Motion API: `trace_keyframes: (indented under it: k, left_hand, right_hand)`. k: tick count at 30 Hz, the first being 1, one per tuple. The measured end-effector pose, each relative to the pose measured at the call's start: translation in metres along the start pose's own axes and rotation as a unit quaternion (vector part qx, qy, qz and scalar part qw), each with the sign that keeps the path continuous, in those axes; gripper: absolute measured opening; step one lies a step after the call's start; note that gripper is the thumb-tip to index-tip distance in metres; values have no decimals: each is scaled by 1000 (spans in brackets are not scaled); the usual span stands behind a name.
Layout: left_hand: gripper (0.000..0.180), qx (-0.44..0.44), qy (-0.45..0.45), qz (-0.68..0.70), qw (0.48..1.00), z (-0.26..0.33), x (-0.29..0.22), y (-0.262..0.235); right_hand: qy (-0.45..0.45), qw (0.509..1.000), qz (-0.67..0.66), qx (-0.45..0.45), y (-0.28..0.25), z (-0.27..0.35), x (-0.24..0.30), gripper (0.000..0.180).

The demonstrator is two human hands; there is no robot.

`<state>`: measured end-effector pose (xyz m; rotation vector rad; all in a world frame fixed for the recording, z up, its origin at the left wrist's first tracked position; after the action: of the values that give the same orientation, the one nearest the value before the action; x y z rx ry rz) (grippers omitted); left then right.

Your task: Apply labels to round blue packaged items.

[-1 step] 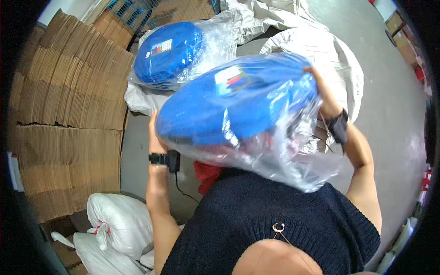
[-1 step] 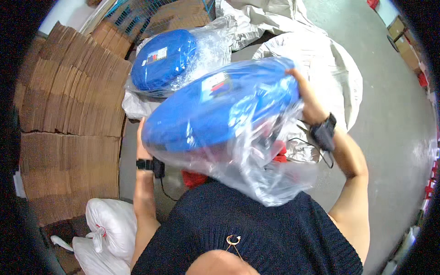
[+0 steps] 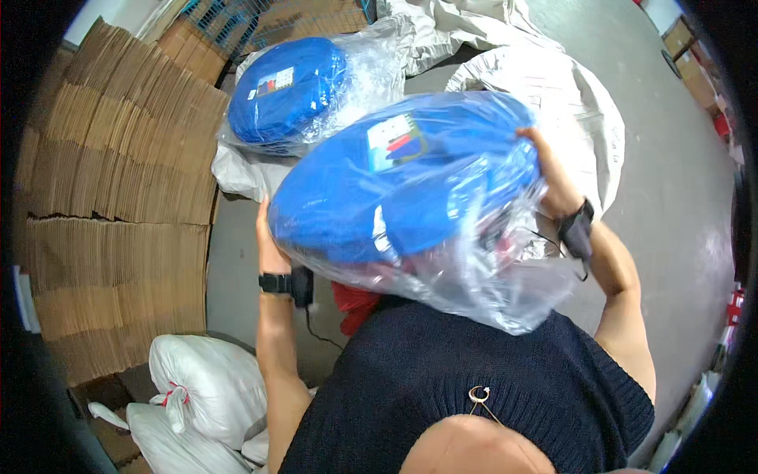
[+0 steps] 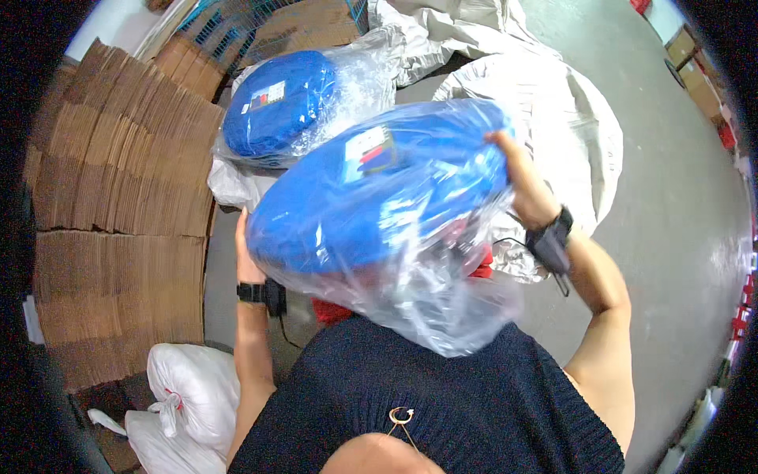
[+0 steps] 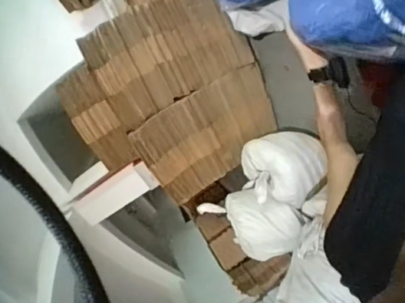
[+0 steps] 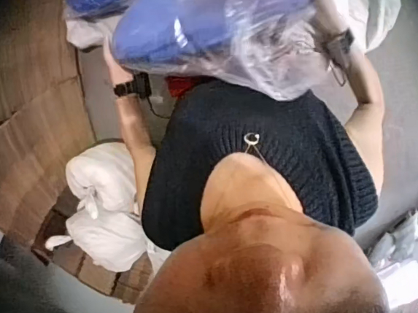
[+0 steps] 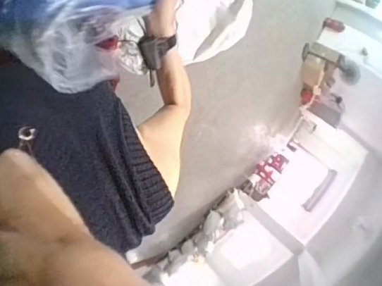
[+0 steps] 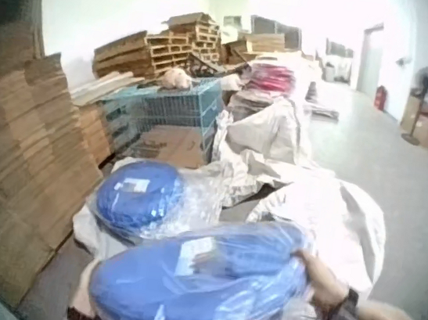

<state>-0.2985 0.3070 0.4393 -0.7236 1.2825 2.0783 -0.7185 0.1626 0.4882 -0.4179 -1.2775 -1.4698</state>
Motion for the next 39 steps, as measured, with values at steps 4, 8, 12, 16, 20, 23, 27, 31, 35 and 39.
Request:
trace_keyframes:
  k: [4,8,12,16,20,23,27,31,35,39]
  left_hand:
    - [56,-25,15,138,990,52,52,28]
    - [50,-68,57,-110,990,100,89,80]
    - [48,362,-28,27,931,111,88,84]
    - [43,246,-114,2,963,143,74,25]
    - [40,138,-188,-27,972,160,75,2]
    - [28,131,-245,-142,950,146,73,43]
    - [20,180,-220,-262,922,138,76,41]
    - [21,177,-230,-310,905,140,90,45]
    - [31,245,-201,-423,849,130,85,-25]
    - [67,14,-147,-90,985,80,41,-111]
  right_hand:
    - [61,997,-31,-35,20,28,-56,36]
    - [26,999,-47,-7,31,45,-82,40]
    - [59,997,-17,45,36,61,-86,32]
    - [30,967,205,151,-8,62,-78,29]
    - [165,938,254,169,-110,61,-75,23]
    - [139,977,53,150,-145,22,-54,43]
    - [157,987,23,15,-121,-74,-17,107]
    - [130,898,420,23,-80,-141,-27,55]
    - [192,924,328,32,-64,-133,-40,31]
    - [91,955,279,39,-49,-102,-35,22]
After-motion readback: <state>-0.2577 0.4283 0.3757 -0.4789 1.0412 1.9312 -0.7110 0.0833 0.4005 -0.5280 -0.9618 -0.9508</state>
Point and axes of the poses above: each hand's wrist, its own z-axis away from the middle knuckle, its own y-axis out of the palm, x = y × z, the point moved 2 cm from there along -z, towards the middle knuckle, and after that the axes turned 6 degrees about x, right-handed, at the moved point
